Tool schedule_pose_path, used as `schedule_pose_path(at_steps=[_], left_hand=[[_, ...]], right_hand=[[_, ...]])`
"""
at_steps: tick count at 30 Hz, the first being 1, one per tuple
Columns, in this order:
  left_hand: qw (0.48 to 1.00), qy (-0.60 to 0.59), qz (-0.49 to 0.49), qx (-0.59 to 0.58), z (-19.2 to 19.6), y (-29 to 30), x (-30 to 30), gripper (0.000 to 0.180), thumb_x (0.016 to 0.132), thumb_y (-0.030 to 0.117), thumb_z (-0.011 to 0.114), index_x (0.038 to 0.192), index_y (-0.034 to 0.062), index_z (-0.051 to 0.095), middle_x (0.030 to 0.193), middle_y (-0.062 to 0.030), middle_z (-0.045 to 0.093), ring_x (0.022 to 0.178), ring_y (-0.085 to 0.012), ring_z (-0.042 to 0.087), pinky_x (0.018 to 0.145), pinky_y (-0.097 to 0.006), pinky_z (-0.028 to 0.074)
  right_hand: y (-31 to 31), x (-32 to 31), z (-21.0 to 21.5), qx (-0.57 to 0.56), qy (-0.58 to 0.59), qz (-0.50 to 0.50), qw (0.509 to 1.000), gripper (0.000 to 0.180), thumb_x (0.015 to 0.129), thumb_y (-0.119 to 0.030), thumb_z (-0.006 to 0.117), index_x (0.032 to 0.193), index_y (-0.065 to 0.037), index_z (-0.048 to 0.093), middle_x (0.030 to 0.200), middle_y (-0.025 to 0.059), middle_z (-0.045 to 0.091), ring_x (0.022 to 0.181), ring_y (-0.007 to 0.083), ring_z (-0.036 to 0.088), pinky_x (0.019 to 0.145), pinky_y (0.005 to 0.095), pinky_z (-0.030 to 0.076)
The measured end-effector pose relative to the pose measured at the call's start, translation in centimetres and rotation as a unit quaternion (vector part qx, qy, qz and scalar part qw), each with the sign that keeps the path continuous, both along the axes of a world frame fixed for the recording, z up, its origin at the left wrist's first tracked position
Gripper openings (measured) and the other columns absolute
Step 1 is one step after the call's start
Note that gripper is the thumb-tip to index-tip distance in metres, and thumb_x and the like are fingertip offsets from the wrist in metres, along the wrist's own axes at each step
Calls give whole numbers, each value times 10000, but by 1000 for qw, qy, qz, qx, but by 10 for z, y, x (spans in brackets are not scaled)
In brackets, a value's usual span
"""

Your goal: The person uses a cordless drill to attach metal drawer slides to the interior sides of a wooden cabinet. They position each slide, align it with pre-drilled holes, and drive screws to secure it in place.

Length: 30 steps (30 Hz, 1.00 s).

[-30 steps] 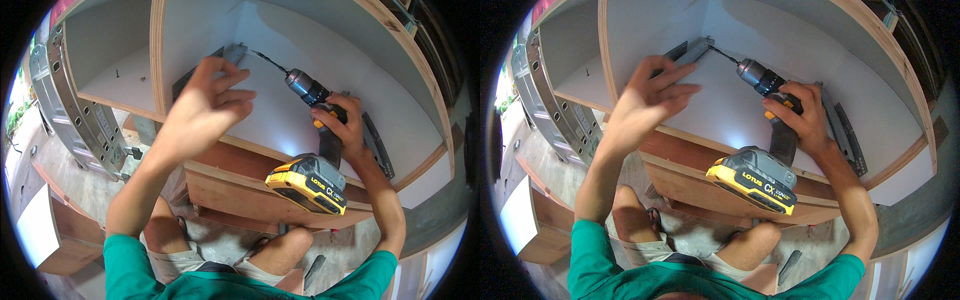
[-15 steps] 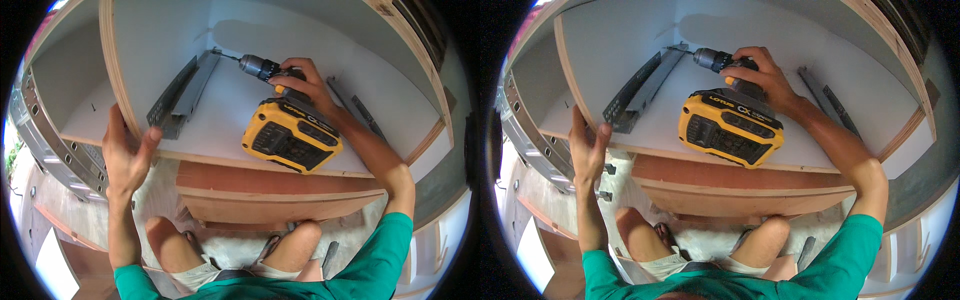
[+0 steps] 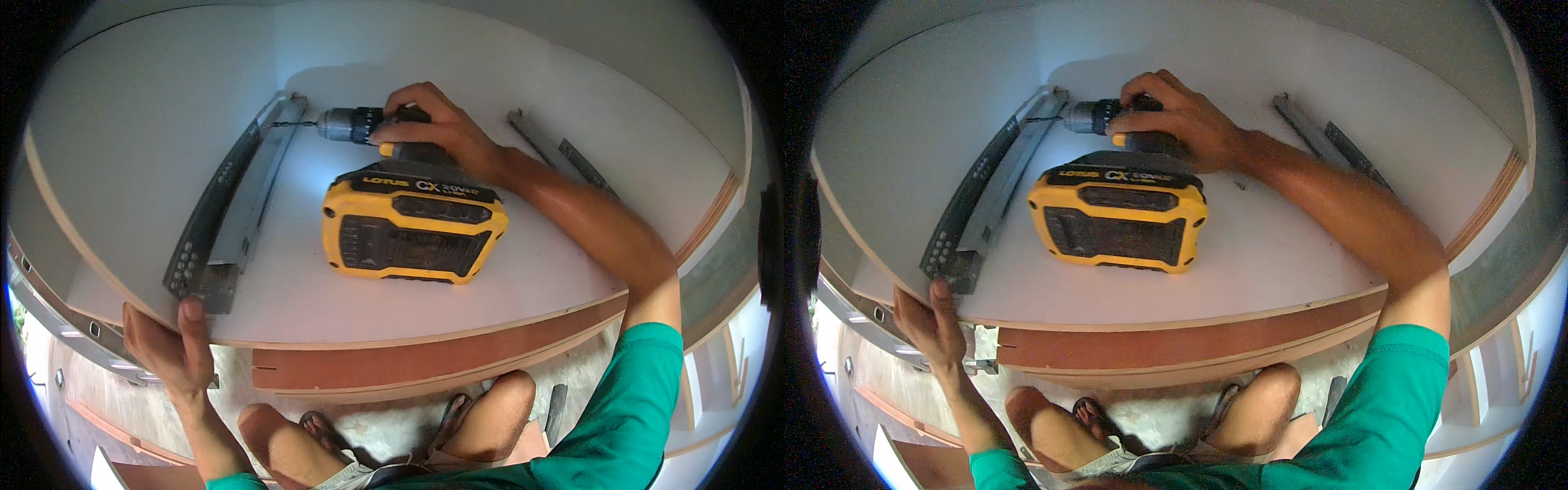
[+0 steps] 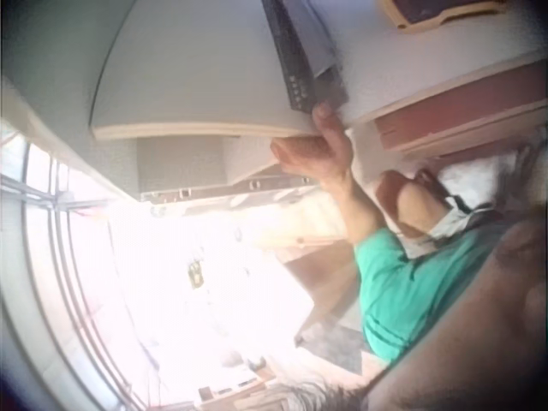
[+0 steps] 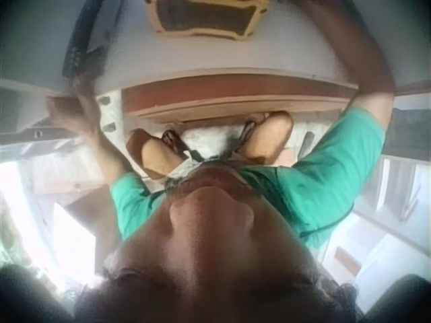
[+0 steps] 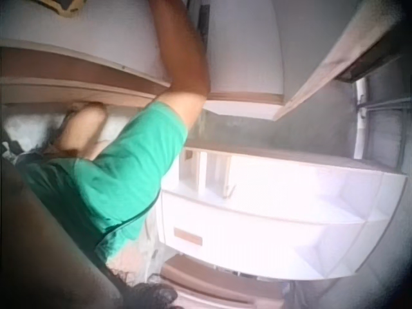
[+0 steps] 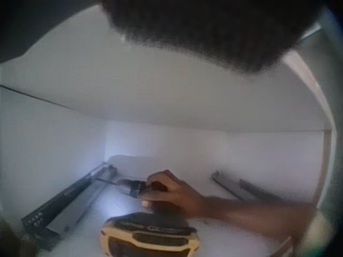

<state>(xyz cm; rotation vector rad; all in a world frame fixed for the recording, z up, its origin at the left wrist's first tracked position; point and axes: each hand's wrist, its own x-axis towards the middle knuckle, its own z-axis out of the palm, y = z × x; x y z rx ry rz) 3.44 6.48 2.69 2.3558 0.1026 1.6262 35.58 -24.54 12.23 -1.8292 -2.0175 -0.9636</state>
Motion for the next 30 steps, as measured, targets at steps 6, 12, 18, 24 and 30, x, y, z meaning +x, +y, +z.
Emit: schedule_pose_path(at_steps=[6, 12, 18, 24, 30], left_hand=[[1000, 3, 1, -16, -9, 8, -1, 602, 1080, 470, 580, 1282, -96, 612, 1049, -191, 704, 937, -275, 641, 846, -439, 508], [998, -1, -7, -65, -25, 21, -8, 683, 1094, 472, 538, 1429, -122, 521, 1252, -247, 663, 1117, -306, 620, 993, -447, 490], [993, -4, 0, -122, -37, 26, -12, 752, 1083, 509, 539, 1459, -140, 486, 1317, -251, 643, 1153, -306, 616, 1015, -447, 484], [991, -34, 23, -127, -40, 23, -12, 785, 1079, 515, 532, 1493, -147, 456, 1345, -272, 633, 1187, -318, 623, 1041, -446, 487], [992, -16, -10, -122, -38, 20, -15, 807, 1076, 507, 538, 1529, -151, 421, 1349, -286, 630, 1203, -323, 626, 1045, -455, 491]], right_hand=[[6, 13, -1, 12, -11, 5, 1000, 596, 781, -114, 898, 1328, -262, 711, 1358, 84, 520, 1337, 299, 520, 1131, 417, 533], [16, 13, -2, 4, 6, 8, 1000, 587, 780, -127, 902, 1317, -273, 716, 1357, 71, 514, 1345, 282, 506, 1201, 409, 495], [15, 18, -3, 17, -29, 14, 999, 666, 718, -159, 941, 1329, -256, 694, 1371, 80, 521, 1332, 321, 535, 1074, 433, 592], [14, 14, -2, 11, 15, 28, 999, 523, 819, -156, 892, 1299, -257, 712, 1313, 78, 540, 1291, 292, 538, 1099, 429, 533], [13, 10, 0, 18, 4, 30, 999, 584, 767, -151, 909, 1304, -254, 703, 1321, 85, 538, 1282, 312, 547, 1047, 445, 577]])
